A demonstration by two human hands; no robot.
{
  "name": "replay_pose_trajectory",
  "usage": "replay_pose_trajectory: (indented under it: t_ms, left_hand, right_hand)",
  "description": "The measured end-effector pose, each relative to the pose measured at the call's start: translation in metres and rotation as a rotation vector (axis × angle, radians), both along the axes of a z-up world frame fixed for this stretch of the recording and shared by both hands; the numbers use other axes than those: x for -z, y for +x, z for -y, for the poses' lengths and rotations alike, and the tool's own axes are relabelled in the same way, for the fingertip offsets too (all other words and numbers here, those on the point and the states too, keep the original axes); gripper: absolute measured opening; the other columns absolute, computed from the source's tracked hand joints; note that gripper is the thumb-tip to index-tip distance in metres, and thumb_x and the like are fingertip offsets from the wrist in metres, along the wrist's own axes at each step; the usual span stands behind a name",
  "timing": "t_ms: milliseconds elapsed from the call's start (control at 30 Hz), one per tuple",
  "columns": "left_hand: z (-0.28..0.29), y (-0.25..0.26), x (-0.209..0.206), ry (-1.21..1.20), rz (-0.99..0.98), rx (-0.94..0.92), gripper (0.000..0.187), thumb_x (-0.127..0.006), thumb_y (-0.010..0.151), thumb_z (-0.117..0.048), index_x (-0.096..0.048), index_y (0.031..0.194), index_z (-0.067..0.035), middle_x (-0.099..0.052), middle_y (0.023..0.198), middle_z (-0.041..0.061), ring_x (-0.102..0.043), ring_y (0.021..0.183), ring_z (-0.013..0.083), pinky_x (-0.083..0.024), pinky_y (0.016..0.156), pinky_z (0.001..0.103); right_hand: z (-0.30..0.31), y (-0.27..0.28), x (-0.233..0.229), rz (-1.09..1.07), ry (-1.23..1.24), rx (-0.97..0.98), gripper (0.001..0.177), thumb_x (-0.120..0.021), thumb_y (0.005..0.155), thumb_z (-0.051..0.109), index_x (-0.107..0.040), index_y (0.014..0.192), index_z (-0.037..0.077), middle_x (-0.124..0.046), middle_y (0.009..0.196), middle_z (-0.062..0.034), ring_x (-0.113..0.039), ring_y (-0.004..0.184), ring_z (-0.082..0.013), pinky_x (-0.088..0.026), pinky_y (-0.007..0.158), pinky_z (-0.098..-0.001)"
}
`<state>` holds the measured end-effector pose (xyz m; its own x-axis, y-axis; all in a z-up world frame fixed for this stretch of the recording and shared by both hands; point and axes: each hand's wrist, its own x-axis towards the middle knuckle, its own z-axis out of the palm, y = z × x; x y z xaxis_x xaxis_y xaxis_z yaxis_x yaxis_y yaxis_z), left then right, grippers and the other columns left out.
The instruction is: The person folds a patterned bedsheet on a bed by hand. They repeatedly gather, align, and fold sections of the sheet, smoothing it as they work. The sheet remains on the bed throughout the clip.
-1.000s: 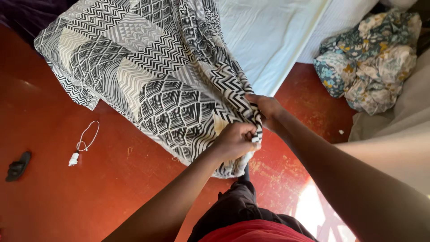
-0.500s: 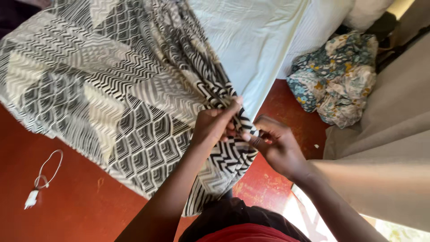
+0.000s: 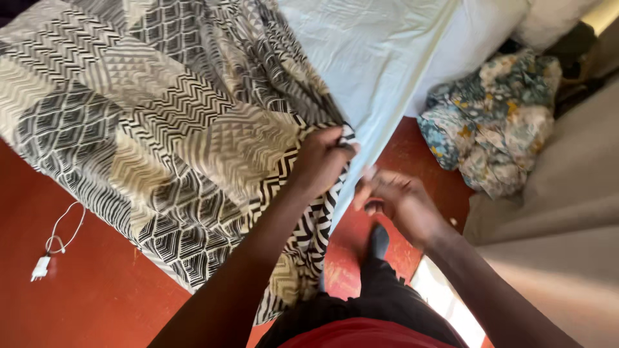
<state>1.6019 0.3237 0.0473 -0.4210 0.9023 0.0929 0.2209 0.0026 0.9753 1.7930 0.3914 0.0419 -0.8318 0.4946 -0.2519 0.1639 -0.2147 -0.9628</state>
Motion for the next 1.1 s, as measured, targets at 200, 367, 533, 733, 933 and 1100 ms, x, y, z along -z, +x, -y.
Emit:
replay_pose_trajectory:
  t_ms: [200,367,533,733,933,1100]
  left_hand:
    - [-0.026,0.025,-0.019,-0.006,-0.241,0.284,0.025,-0.074,0.082,-0.012,-0.052,0.075,-0.002,-0.046,0.060,0.001,-0.046,0.057,0.0091,-0.039,0.054,0.034]
    - [-0.052,0.027,-0.013,-0.147,-0.104,0.376,0.036,-0.075,0.087,-0.014,-0.044,0.073,-0.002,-0.037,0.064,0.000,-0.038,0.060,0.0087,-0.036,0.053,0.034]
    - [-0.094,0.031,-0.021,-0.286,0.145,-0.037,0.021,-0.062,0.083,-0.025,-0.068,0.076,-0.007,-0.063,0.059,0.002,-0.058,0.049,0.0100,-0.048,0.047,0.027]
    - [-0.162,0.019,-0.038,-0.299,-0.046,-0.533,0.064,-0.069,0.086,-0.060,-0.067,0.063,0.000,-0.064,0.054,0.011,-0.064,0.047,0.0172,-0.050,0.048,0.033]
    - [-0.207,0.000,-0.025,-0.314,-0.360,-0.362,0.042,-0.072,0.082,-0.035,-0.066,0.060,0.000,-0.063,0.051,0.015,-0.065,0.044,0.0226,-0.053,0.049,0.039]
    - [-0.224,-0.009,-0.009,-0.189,-0.340,-0.130,0.038,-0.068,0.086,-0.029,-0.066,0.059,-0.003,-0.064,0.050,0.010,-0.063,0.042,0.0151,-0.049,0.045,0.033]
  right_hand:
    - [-0.102,-0.065,-0.004,0.009,-0.420,0.074,0.059,-0.041,0.100,0.054,-0.066,0.121,0.004,-0.074,0.105,-0.0082,-0.072,0.088,-0.0179,-0.057,0.079,-0.0347]
    - [-0.157,-0.096,0.013,0.104,-0.324,-0.007,0.023,-0.064,0.094,0.017,-0.071,0.107,0.001,-0.076,0.092,-0.0070,-0.072,0.079,-0.0175,-0.059,0.073,-0.0318]
    - [-0.188,-0.066,0.003,-0.036,0.423,0.116,0.022,-0.066,0.108,0.020,-0.068,0.097,0.001,-0.048,0.074,0.0025,-0.039,0.067,-0.0077,-0.034,0.057,-0.0278]
    - [-0.197,-0.013,-0.039,-0.368,1.025,-0.042,0.016,-0.071,0.089,0.006,-0.071,0.105,0.003,-0.059,0.073,-0.0014,-0.048,0.067,-0.0039,-0.040,0.056,-0.0279]
    - [-0.223,-0.002,-0.036,-0.126,0.867,-0.085,0.021,-0.076,0.094,0.025,-0.075,0.093,0.004,-0.051,0.063,-0.0068,-0.045,0.053,-0.0172,-0.037,0.051,-0.0343]
    - [-0.269,-0.030,0.003,0.083,0.031,0.061,0.061,-0.048,0.099,0.060,-0.071,0.089,0.004,-0.066,0.073,-0.0016,-0.062,0.066,-0.0121,-0.050,0.060,-0.0288]
